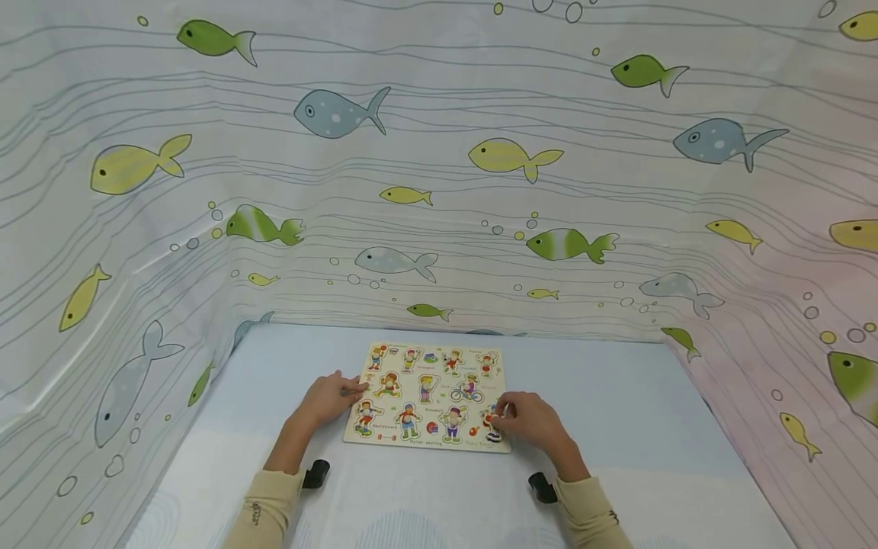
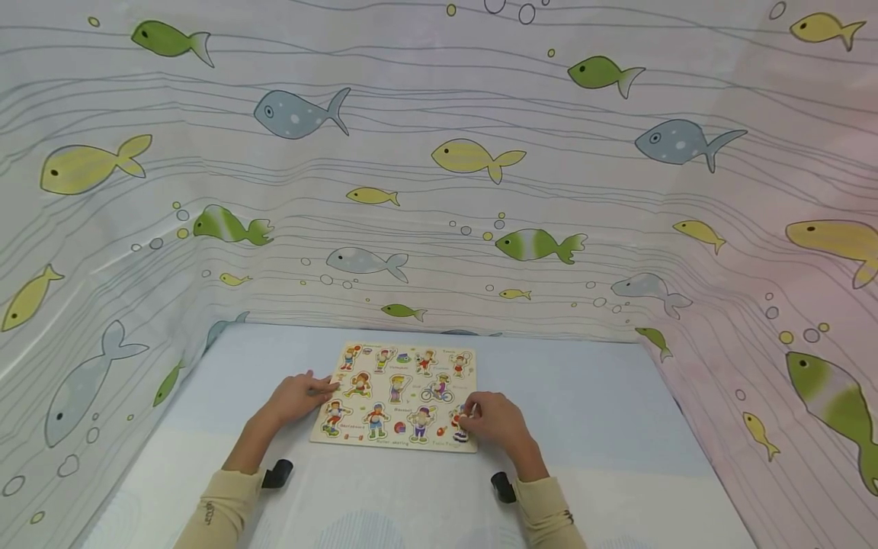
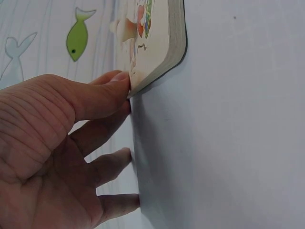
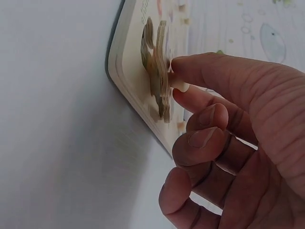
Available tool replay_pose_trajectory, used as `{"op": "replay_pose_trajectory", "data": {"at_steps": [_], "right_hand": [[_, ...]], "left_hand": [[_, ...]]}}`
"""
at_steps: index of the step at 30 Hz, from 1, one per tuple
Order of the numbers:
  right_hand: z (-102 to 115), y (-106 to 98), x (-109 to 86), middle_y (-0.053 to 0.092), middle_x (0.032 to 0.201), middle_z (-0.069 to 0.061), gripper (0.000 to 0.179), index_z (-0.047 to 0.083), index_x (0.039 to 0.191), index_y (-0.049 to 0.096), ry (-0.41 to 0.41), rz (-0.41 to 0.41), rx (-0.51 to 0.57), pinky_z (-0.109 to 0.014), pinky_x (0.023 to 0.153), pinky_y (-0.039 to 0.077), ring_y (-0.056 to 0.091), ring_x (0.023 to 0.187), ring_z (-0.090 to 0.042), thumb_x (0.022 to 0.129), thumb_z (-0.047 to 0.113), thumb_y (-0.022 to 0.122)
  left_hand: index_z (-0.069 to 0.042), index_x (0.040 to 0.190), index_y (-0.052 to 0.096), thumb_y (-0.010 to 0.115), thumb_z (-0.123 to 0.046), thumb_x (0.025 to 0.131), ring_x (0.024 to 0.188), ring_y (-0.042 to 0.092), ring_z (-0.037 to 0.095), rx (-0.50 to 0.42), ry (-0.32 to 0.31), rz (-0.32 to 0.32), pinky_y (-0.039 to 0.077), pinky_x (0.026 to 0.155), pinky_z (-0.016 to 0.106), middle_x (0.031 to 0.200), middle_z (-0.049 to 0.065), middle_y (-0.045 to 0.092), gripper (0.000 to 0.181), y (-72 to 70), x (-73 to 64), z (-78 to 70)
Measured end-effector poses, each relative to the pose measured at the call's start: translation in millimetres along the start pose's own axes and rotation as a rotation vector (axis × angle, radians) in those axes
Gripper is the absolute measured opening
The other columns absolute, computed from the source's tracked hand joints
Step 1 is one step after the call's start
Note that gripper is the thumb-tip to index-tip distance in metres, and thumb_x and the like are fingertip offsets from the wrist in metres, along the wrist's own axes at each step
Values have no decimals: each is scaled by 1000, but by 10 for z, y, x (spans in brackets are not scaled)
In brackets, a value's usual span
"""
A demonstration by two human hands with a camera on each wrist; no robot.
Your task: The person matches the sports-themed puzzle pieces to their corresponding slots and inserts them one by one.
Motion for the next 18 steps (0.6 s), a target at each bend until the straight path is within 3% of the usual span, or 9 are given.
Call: {"op": "replay_pose_trajectory", "data": {"at_steps": [18], "right_hand": [[52,34,-12,51,64,5,12,18,83,66,-14,17,-16,-27,48,34,45,57,-12,85,22,77]], "left_hand": [[-14,117,73,69,-20,92,138,31,48,6,8,-3,22,112,62,133,12,59,25,-5,-4,-18]]}}
Point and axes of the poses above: each hand's wrist, its own x-axis towards the middle knuckle, its own y-axis out of the palm, z = x × y, the point moved 4 cm from there along x, towards the middle knuckle
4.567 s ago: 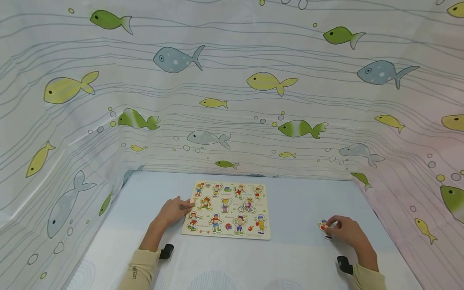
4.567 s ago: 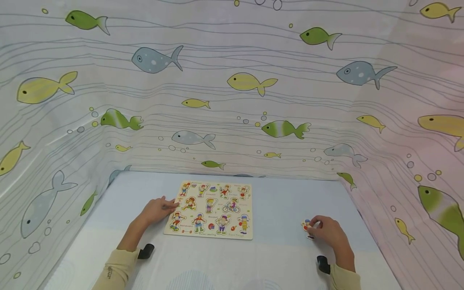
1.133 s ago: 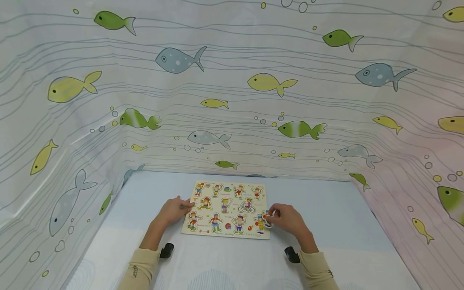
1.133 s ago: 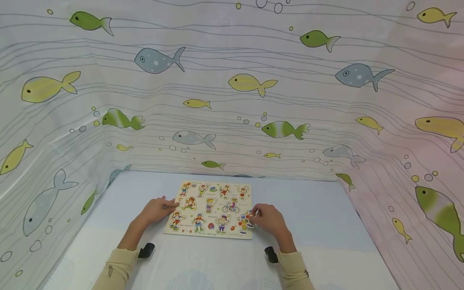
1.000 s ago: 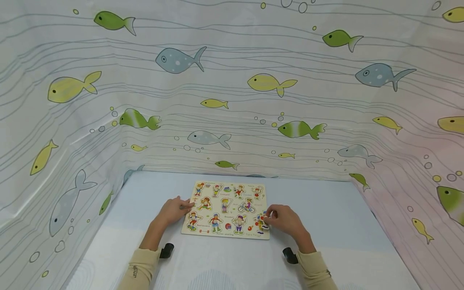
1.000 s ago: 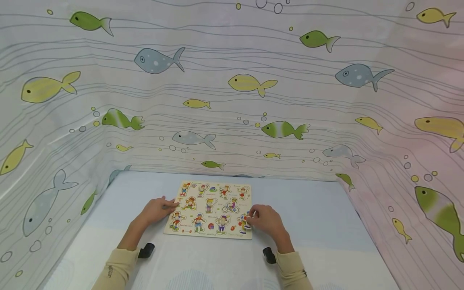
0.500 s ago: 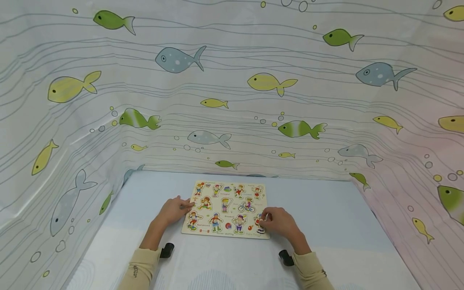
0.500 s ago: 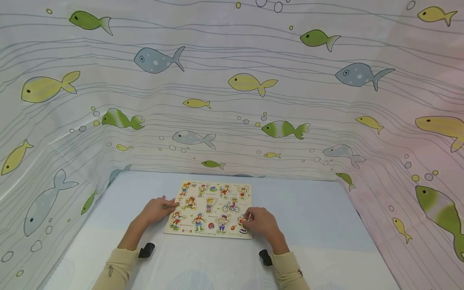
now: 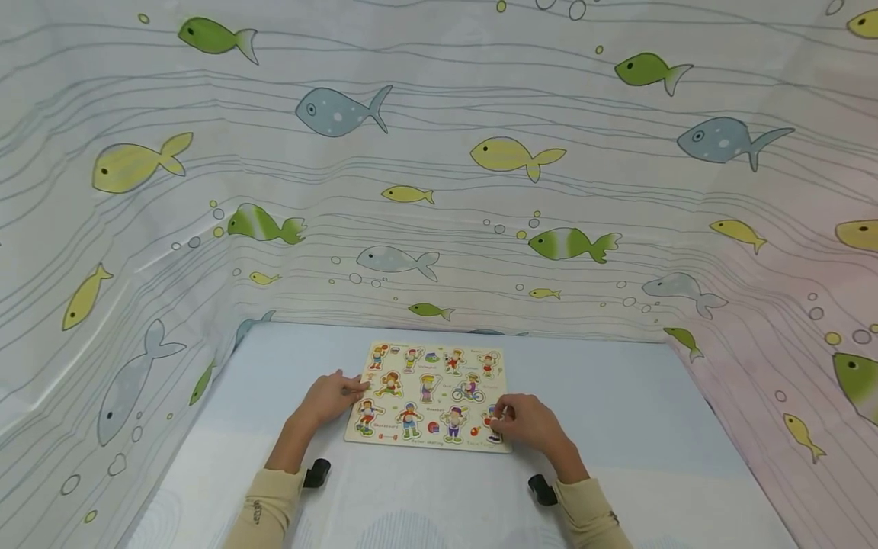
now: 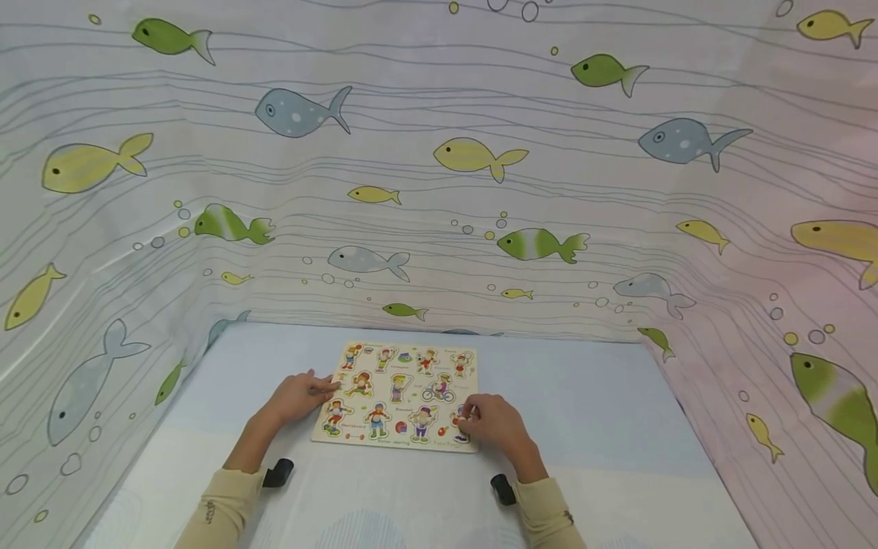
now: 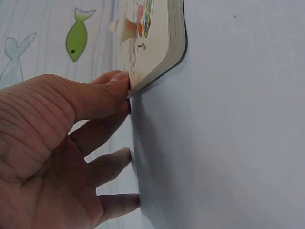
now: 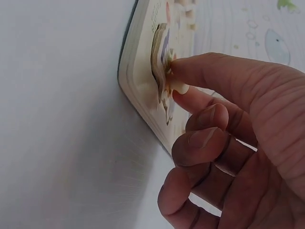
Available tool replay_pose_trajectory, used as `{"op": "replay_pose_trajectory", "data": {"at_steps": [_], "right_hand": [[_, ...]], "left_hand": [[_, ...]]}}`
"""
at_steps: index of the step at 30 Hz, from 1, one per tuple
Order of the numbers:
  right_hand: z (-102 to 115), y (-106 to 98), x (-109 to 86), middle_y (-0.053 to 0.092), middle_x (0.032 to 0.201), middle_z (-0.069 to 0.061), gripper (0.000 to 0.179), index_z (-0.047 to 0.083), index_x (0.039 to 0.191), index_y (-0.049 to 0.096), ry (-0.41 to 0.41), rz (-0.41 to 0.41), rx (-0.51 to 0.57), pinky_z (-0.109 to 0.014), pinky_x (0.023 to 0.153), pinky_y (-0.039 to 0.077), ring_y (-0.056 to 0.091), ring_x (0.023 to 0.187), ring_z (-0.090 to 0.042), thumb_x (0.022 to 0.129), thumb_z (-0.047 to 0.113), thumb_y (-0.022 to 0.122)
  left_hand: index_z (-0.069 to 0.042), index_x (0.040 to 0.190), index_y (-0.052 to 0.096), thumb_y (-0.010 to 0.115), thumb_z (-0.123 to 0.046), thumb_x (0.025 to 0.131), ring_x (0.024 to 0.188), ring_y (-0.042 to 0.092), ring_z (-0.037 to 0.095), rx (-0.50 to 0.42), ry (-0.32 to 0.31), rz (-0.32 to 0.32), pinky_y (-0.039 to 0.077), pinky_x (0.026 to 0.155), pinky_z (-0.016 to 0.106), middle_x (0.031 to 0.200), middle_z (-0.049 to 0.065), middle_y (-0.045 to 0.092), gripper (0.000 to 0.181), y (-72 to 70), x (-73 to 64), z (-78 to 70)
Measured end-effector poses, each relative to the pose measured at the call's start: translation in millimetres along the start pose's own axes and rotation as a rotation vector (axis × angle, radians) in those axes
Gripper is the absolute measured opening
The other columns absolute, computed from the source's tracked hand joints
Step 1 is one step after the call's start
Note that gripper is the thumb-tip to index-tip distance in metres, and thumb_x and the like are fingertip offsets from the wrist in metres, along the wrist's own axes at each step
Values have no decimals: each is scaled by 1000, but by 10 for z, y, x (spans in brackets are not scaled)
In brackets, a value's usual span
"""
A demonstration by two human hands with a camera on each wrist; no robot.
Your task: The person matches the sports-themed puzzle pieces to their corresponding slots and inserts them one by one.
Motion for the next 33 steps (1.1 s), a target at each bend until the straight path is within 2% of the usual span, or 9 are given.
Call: {"op": "replay_pose_trajectory", "data": {"at_steps": [12,24,30,33], "right_hand": [[-4,47,6,52,65,6,11,18,84,66,9,0,-12,-27,49,36,46,57,-12,85,23,76],[-39,59,-6,50,64,7,13,21,86,66,10,-12,-28,-26,48,33,44,56,-10,85,27,77],[-57,-12,-51,50,62,6,14,22,91,69,34,-19,3,-26,46,33,44,54,-11,84,31,78],[-69,-101,-63,49,62,6,16,22,93,70,37,-51,-12,-26,46,32,43,53,-11,84,32,79]], "left_hand": [[-15,117,73,69,-20,92,139,30,48,10,-9,5,22,112,62,134,12,59,25,-21,-26,-7],[-14,116,74,69,-19,92,138,31,48,0,-4,-1,23,112,63,132,12,60,25,-18,-26,7],[-15,118,73,69,-21,93,139,29,48,-6,-28,12,22,112,63,134,11,58,26,0,-43,23],[-16,119,73,68,-22,93,139,29,48,-5,-28,9,21,112,63,135,10,58,27,8,-41,24]]}}
Point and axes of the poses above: each hand's wrist, its own x-axis towards the middle knuckle, its own y-axis out of the palm, z = x × y, the point moved 4 cm from there along x, towards the middle knuckle
